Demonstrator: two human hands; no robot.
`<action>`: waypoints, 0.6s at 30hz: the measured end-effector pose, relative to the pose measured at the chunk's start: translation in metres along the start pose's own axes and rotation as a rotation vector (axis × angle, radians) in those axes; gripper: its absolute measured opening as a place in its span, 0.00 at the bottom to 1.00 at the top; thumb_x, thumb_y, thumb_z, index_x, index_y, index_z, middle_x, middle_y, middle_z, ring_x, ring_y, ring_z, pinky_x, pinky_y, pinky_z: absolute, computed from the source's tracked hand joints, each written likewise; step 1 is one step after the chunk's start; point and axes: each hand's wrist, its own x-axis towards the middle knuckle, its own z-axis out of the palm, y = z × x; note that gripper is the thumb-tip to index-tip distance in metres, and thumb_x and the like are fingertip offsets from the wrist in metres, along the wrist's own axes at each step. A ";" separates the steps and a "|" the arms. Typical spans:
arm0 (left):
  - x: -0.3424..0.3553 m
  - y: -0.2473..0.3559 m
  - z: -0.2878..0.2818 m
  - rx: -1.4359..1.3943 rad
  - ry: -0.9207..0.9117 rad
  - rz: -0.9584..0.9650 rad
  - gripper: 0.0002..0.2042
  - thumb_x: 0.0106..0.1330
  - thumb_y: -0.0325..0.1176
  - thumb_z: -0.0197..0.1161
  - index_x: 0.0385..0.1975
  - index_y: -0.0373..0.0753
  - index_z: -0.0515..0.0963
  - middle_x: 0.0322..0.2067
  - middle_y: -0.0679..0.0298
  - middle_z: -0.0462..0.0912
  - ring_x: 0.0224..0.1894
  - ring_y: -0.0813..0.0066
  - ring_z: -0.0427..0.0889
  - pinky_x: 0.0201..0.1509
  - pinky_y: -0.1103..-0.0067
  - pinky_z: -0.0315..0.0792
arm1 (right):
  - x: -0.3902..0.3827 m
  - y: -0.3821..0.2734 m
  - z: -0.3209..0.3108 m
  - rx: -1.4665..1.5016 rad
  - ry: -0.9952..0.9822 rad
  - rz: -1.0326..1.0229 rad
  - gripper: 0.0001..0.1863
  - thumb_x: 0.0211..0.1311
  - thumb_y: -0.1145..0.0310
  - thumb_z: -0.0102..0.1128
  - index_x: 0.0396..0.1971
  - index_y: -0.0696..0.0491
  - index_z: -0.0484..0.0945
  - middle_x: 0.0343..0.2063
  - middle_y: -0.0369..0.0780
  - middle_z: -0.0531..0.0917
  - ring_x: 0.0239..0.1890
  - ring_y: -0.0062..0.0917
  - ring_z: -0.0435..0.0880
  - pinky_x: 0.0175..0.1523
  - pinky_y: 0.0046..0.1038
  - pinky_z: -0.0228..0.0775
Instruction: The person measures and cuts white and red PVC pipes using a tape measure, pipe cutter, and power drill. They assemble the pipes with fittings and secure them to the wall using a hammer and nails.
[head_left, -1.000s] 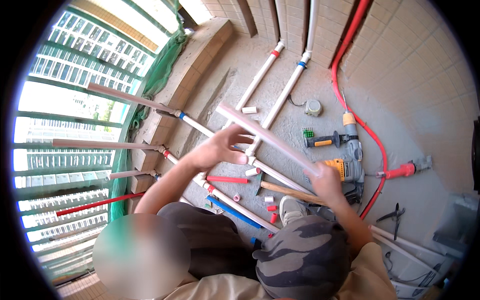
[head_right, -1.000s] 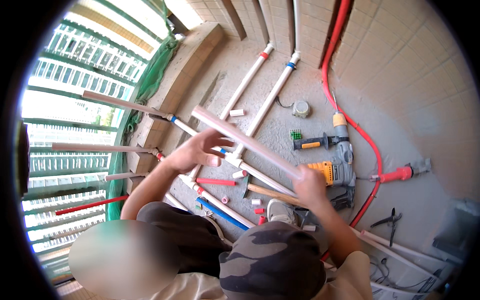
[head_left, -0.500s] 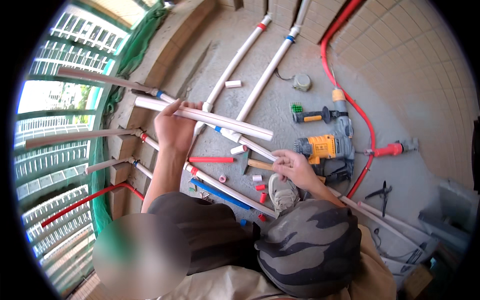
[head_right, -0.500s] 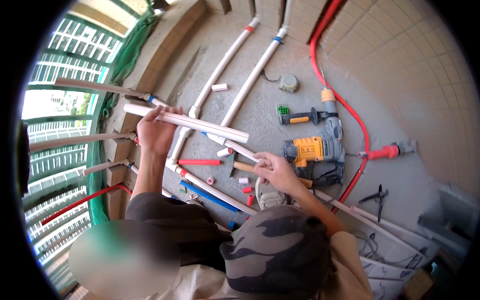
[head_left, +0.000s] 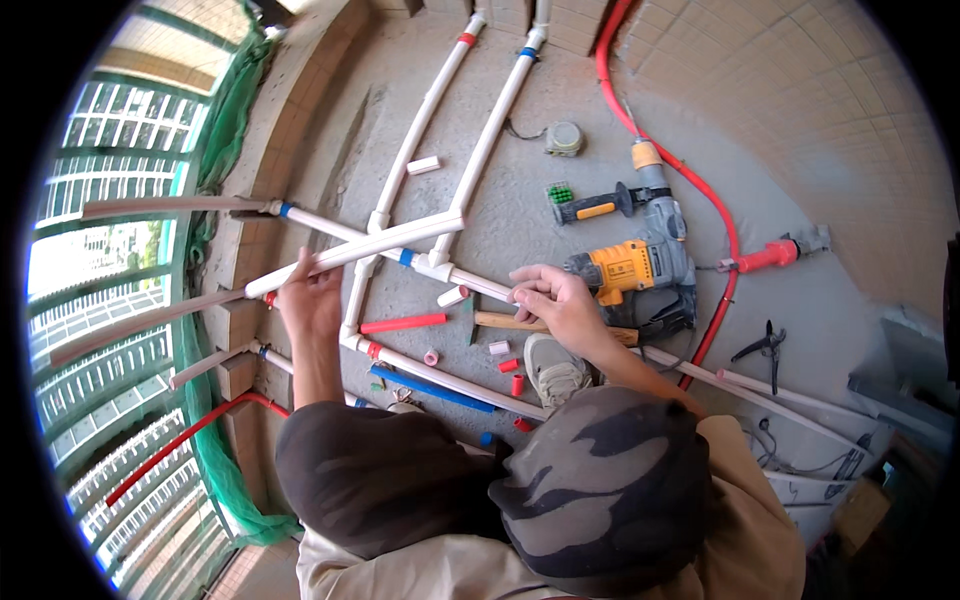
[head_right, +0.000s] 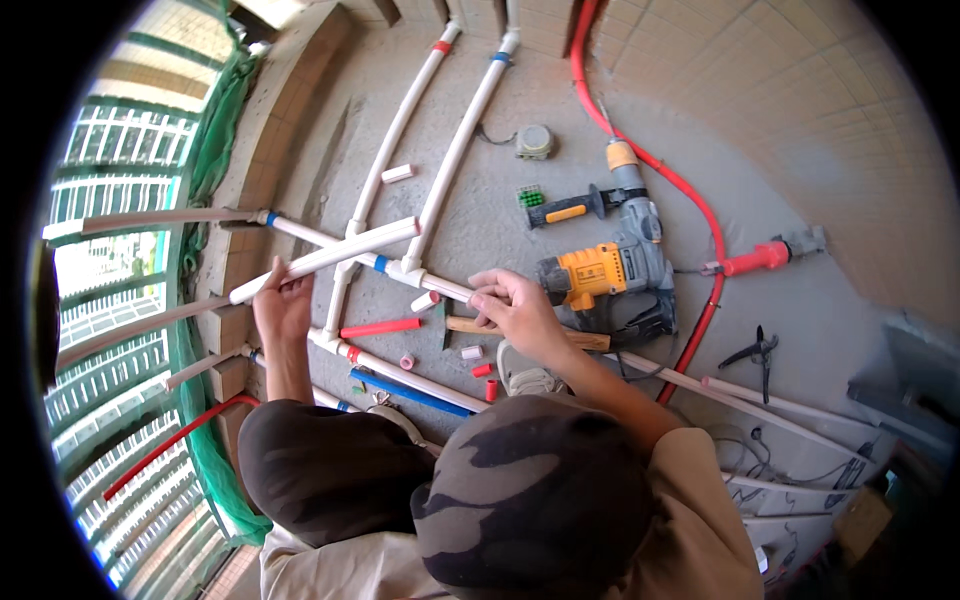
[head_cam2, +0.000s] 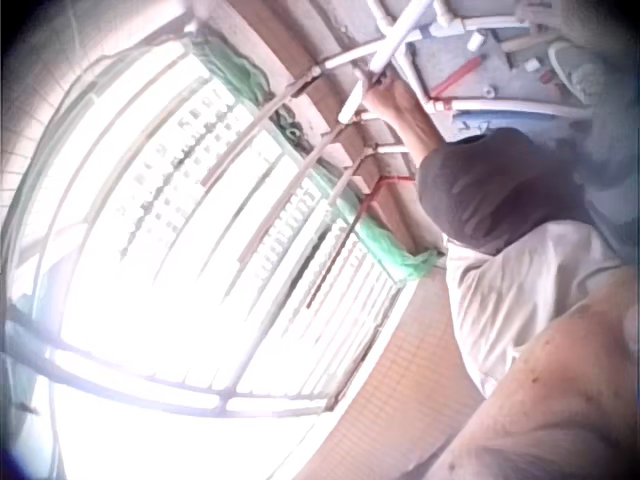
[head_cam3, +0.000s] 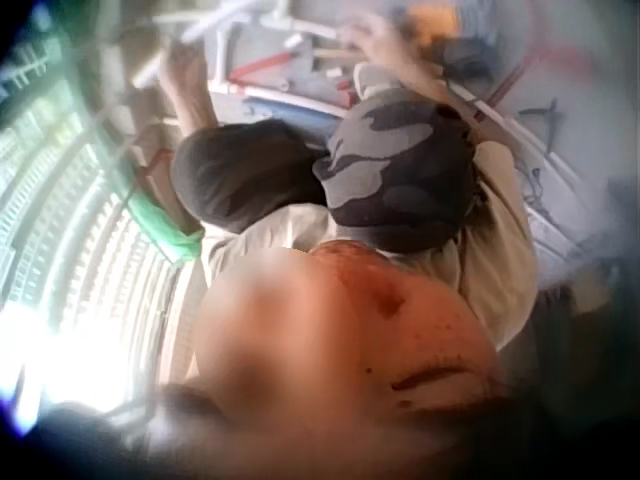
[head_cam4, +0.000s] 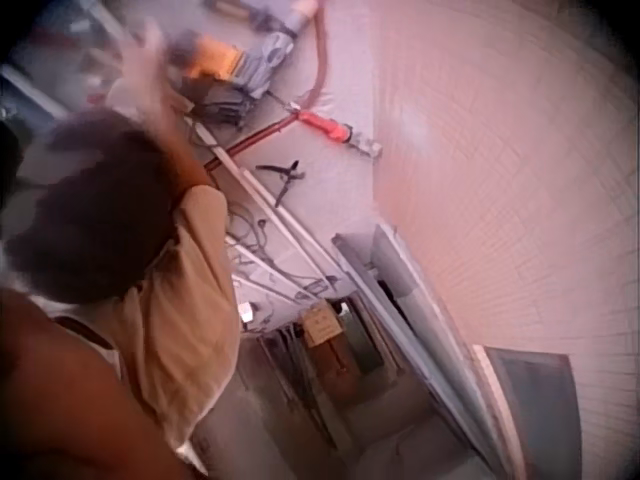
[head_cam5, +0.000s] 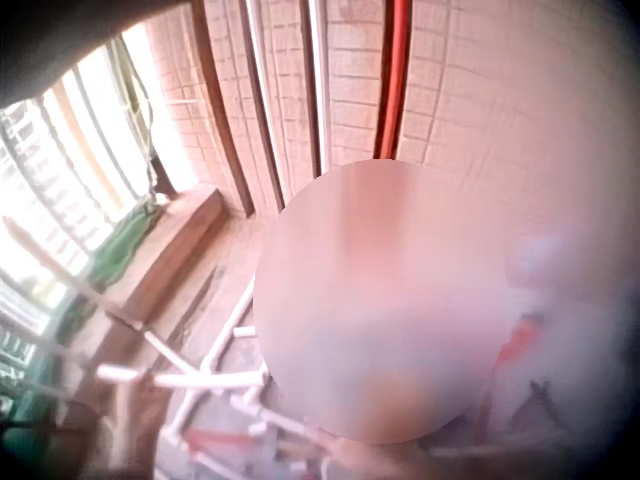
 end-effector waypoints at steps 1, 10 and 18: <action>-0.012 0.004 0.015 0.021 0.086 0.072 0.05 0.74 0.27 0.59 0.38 0.32 0.72 0.36 0.59 0.74 0.41 0.65 0.76 0.59 0.62 0.74 | -0.009 0.006 -0.004 -0.041 0.026 0.013 0.17 0.71 0.73 0.58 0.56 0.64 0.74 0.41 0.42 0.85 0.36 0.19 0.84 0.41 0.22 0.77; -0.064 -0.060 0.103 1.394 -0.439 0.092 0.05 0.53 0.21 0.65 0.27 0.35 0.75 0.21 0.67 0.75 0.22 0.79 0.76 0.24 0.80 0.70 | -0.099 0.058 -0.145 -0.670 0.993 -0.096 0.24 0.58 0.70 0.70 0.54 0.59 0.74 0.47 0.45 0.77 0.50 0.31 0.78 0.56 0.32 0.71; -0.052 -0.152 0.136 1.357 -0.763 -0.161 0.14 0.55 0.21 0.65 0.43 0.32 0.79 0.33 0.64 0.81 0.24 0.80 0.79 0.25 0.79 0.75 | -0.063 0.059 -0.236 -0.662 0.592 0.138 0.42 0.43 0.68 0.80 0.60 0.63 0.69 0.56 0.54 0.79 0.60 0.41 0.78 0.65 0.35 0.67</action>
